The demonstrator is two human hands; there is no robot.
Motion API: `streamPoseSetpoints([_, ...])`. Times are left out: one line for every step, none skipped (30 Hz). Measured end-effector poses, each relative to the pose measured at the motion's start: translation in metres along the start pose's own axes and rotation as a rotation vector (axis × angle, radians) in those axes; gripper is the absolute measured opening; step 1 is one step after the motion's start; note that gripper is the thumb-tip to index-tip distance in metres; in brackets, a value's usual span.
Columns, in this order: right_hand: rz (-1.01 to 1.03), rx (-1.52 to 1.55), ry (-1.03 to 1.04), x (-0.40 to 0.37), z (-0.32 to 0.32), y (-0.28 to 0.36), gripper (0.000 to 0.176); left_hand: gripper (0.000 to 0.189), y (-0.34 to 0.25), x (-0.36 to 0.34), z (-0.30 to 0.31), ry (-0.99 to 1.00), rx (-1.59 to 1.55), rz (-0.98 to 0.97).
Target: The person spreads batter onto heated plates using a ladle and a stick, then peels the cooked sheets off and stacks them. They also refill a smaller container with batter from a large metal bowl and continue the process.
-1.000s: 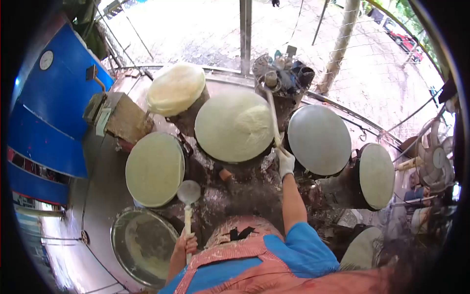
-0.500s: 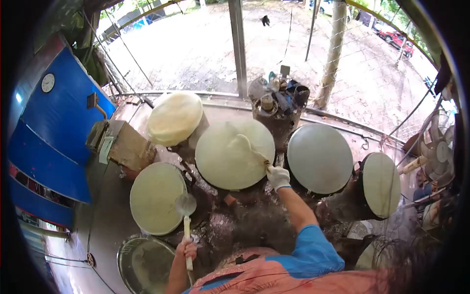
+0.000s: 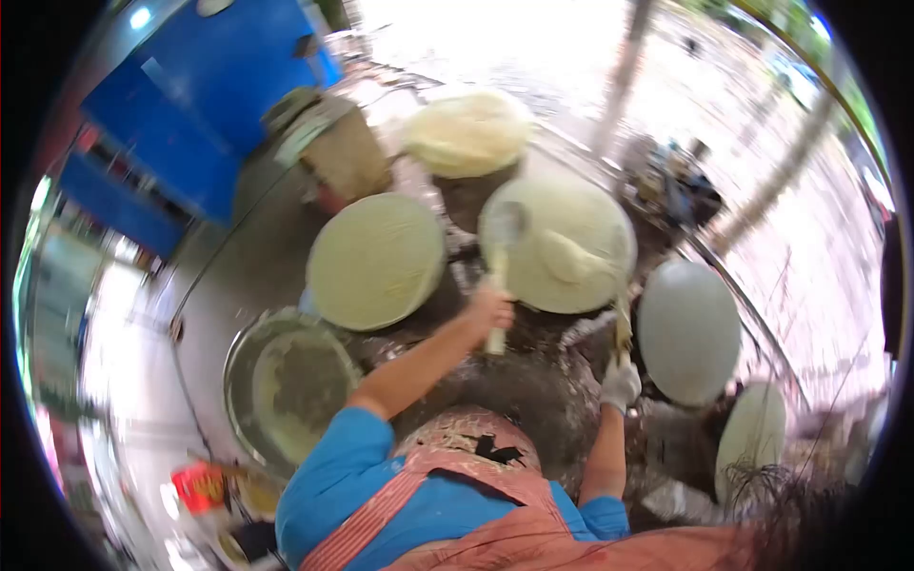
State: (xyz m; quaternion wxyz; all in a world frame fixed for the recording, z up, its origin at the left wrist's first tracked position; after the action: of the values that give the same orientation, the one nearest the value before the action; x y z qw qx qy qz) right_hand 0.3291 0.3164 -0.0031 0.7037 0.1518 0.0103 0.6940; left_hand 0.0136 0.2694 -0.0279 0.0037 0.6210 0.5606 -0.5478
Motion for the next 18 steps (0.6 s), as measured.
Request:
streamPoseSetpoints([-0.070,-0.055,0.016,-0.013,-0.008,0.006,0.031,0.046,0.020,0.006,-0.013,0.169,-0.127,0.126])
streamPoseSetpoints([-0.017,-0.026,0.051,-0.028,-0.026,0.020,0.031,0.032,0.031,0.007,-0.018,0.037,-0.166,0.137])
streamPoseSetpoints([0.019,-0.009,0.080,-0.043,-0.048,0.034,0.030,0.017,0.017,-0.005,-0.027,-0.153,0.115,-0.215])
streamPoseSetpoints([0.052,0.102,0.085,-0.051,-0.057,0.048,0.028,0.021,0.038,0.003,-0.031,-0.058,0.006,-0.062])
streamPoseSetpoints([0.075,0.094,0.085,-0.053,-0.048,0.062,0.028,0.030,0.054,0.009,-0.037,0.055,-0.097,0.093])
streamPoseSetpoints([0.012,0.215,0.140,-0.052,-0.035,0.073,0.027,0.022,0.053,-0.009,-0.038,0.165,-0.228,0.247])
streamPoseSetpoints([-0.064,0.328,0.204,-0.060,-0.027,0.073,0.026,0.020,0.056,-0.039,-0.034,0.462,-0.499,0.652])
streamPoseSetpoints([0.030,0.427,0.112,-0.067,-0.014,0.070,0.027,0.019,0.044,-0.045,0.008,0.405,-0.240,0.301])
streamPoseSetpoints([0.030,0.410,0.107,-0.069,-0.013,0.068,0.027,0.019,0.027,-0.063,0.036,0.319,-0.138,-0.117])
streamPoseSetpoints([0.173,0.466,-0.013,-0.075,-0.001,0.078,0.028,0.020,0.021,-0.110,0.042,0.425,-0.186,-0.018])
streamPoseSetpoints([0.306,0.500,-0.118,-0.093,0.011,0.079,0.029,0.014,0.043,-0.115,0.061,0.287,-0.249,0.235])
streamPoseSetpoints([0.383,0.335,-0.093,-0.105,0.011,0.086,0.029,0.013,0.063,-0.113,0.073,0.333,-0.398,0.449])
streamPoseSetpoints([0.470,0.162,-0.067,-0.108,0.008,0.099,0.029,0.023,0.070,-0.127,0.071,0.321,-0.543,0.635])
streamPoseSetpoints([0.447,0.153,-0.145,-0.107,0.013,0.102,0.027,0.032,0.057,-0.149,0.064,0.385,-0.490,0.591])
streamPoseSetpoints([0.435,0.159,-0.238,-0.107,0.019,0.109,0.026,0.024,0.056,-0.157,0.061,0.450,-0.780,0.647])
streamPoseSetpoints([0.504,0.270,-0.263,-0.110,0.027,0.116,0.026,0.030,0.053,-0.167,0.060,0.569,-0.964,0.754])
streamPoseSetpoints([0.586,0.399,-0.279,-0.113,0.032,0.124,0.026,0.022,0.037,-0.185,0.060,0.514,-1.030,0.674])
streamPoseSetpoints([0.597,0.466,-0.232,-0.107,0.044,0.141,0.024,0.018,0.035,-0.194,0.069,0.476,-1.004,0.596])
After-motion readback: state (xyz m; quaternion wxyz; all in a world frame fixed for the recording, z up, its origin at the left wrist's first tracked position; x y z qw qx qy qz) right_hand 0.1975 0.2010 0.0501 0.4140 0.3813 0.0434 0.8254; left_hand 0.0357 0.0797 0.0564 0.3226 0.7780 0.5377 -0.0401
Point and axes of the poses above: each hand's wrist, its own x-axis towards the middle knuckle, its own z-axis out of the back of the hand, y = z × x, the point moved 8 cm from there along x, towards the middle knuckle, and after that the axes turned 4 degrees about -z, right-handed, at the moved point
